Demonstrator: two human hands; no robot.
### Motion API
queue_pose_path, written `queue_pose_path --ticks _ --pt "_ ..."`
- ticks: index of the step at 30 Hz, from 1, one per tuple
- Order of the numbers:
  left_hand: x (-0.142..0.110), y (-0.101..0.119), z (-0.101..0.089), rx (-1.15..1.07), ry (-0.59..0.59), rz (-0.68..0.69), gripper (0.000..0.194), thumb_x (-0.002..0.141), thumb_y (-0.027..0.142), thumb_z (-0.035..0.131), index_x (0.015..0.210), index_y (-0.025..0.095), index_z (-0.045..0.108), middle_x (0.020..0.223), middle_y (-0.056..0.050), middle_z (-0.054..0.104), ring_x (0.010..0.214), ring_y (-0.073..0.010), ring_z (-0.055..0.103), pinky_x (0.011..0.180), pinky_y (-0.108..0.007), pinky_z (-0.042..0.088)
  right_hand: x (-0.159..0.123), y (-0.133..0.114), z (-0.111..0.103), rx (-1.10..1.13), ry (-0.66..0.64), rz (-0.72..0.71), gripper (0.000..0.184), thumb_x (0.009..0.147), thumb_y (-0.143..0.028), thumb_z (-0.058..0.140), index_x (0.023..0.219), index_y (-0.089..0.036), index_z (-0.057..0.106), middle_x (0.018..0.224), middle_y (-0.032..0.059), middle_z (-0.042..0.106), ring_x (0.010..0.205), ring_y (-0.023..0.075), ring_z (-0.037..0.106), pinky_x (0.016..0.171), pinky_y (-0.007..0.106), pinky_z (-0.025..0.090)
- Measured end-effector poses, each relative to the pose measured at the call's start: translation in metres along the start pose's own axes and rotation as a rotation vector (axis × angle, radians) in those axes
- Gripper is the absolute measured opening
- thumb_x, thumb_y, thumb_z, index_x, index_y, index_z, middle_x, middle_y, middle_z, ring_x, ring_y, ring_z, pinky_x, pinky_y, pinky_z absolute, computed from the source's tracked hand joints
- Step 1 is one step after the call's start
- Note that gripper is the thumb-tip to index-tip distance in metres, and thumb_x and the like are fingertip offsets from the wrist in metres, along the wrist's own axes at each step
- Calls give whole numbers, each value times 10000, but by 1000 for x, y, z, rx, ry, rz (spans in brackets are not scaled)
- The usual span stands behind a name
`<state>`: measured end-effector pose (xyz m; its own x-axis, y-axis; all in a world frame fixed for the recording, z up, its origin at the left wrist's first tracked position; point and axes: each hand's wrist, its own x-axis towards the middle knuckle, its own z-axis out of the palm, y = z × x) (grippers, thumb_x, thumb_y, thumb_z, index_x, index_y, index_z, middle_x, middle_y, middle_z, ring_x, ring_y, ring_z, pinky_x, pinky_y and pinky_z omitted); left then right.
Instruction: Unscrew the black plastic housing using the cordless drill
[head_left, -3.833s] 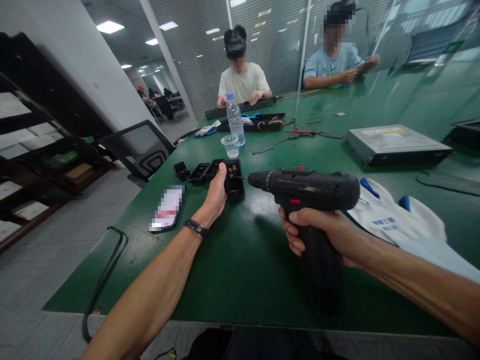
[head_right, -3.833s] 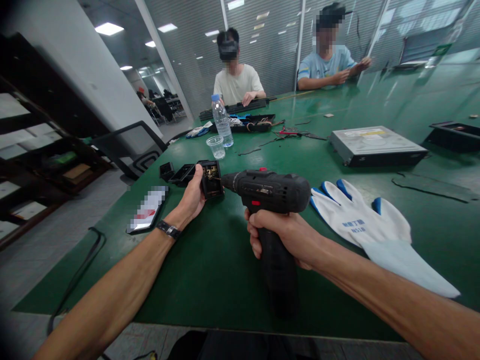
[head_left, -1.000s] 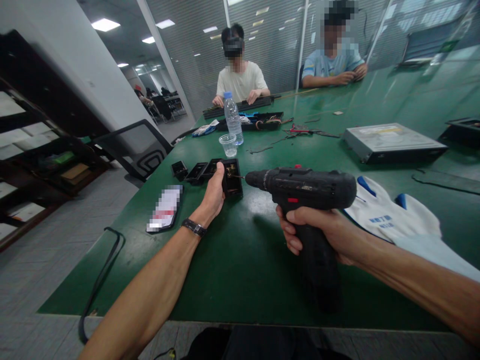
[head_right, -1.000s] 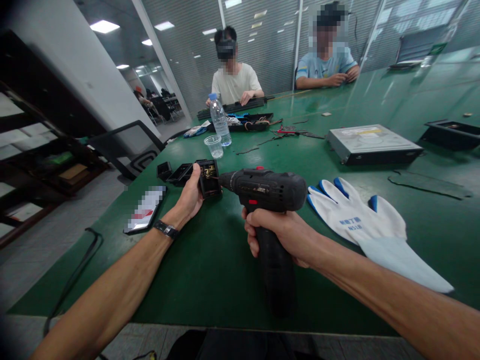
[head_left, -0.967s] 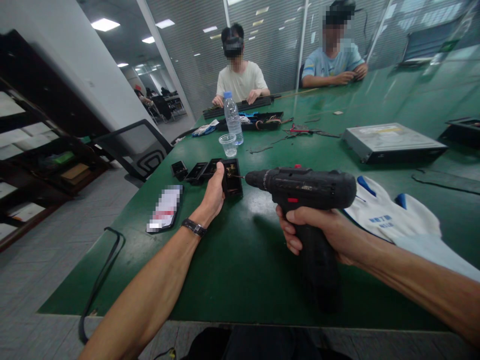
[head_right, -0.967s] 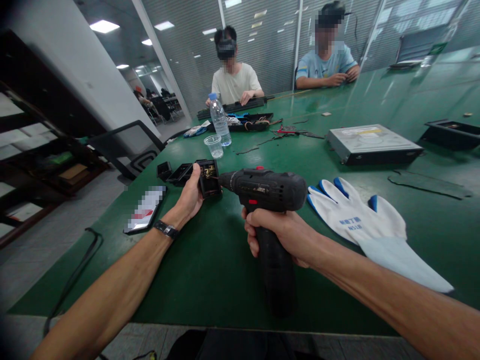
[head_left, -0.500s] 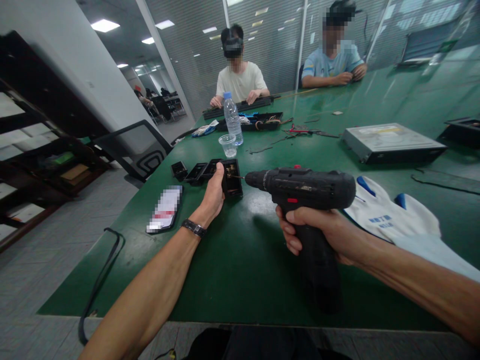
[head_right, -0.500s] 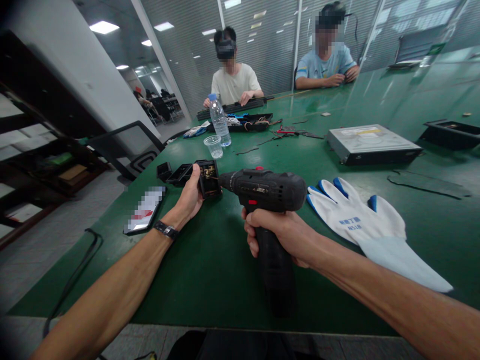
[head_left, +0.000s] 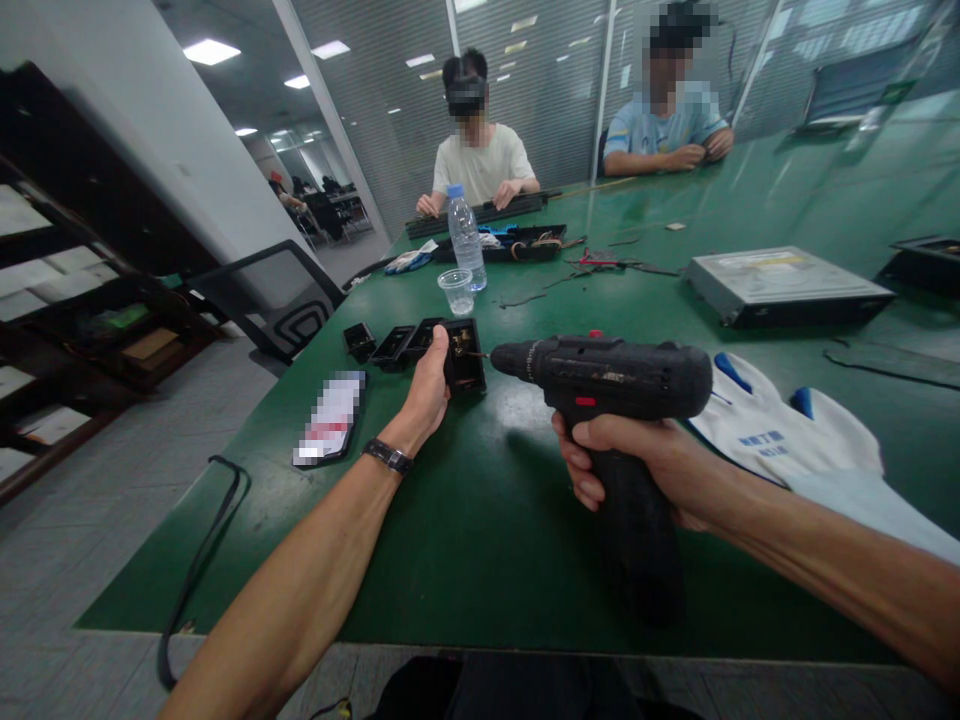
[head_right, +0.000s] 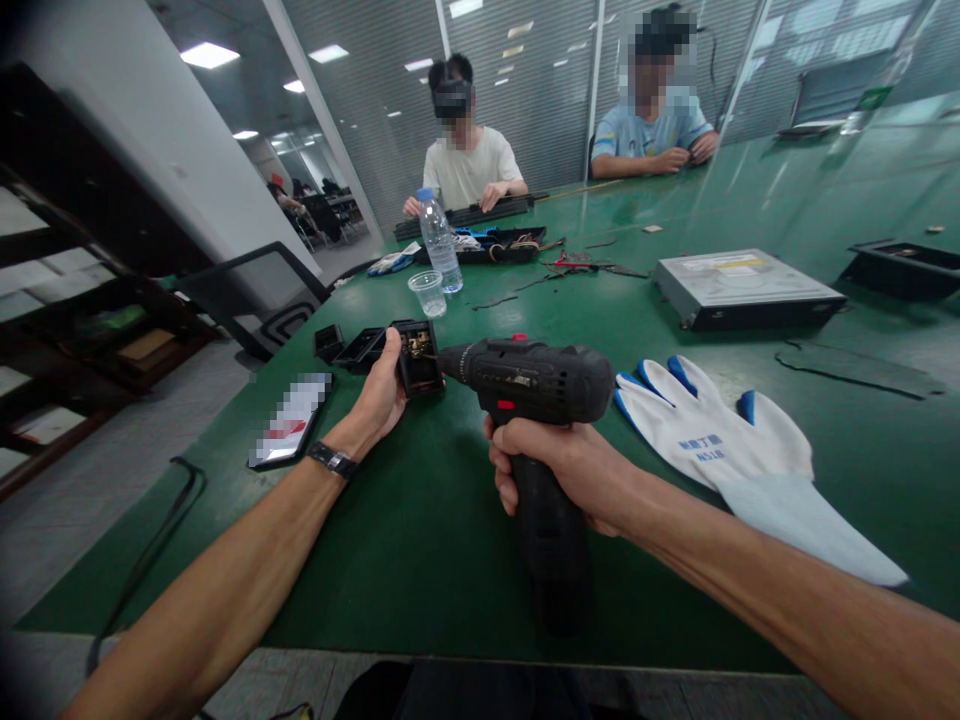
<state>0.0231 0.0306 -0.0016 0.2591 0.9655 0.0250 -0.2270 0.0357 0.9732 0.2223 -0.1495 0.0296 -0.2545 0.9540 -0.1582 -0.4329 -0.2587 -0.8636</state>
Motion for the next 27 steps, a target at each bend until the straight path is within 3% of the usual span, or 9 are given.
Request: queue_pose_path --ticks 27 --pt "2 -2 -2 -9 -3 0 644 967 689 514 1231 140 721 1071 -159 789 1047 -286 746 898 -390 620 0 2 -3 8 -11 -5 135 798 -240 727 899 -175 666 707 -18 580 534 120 553 540 278 518"
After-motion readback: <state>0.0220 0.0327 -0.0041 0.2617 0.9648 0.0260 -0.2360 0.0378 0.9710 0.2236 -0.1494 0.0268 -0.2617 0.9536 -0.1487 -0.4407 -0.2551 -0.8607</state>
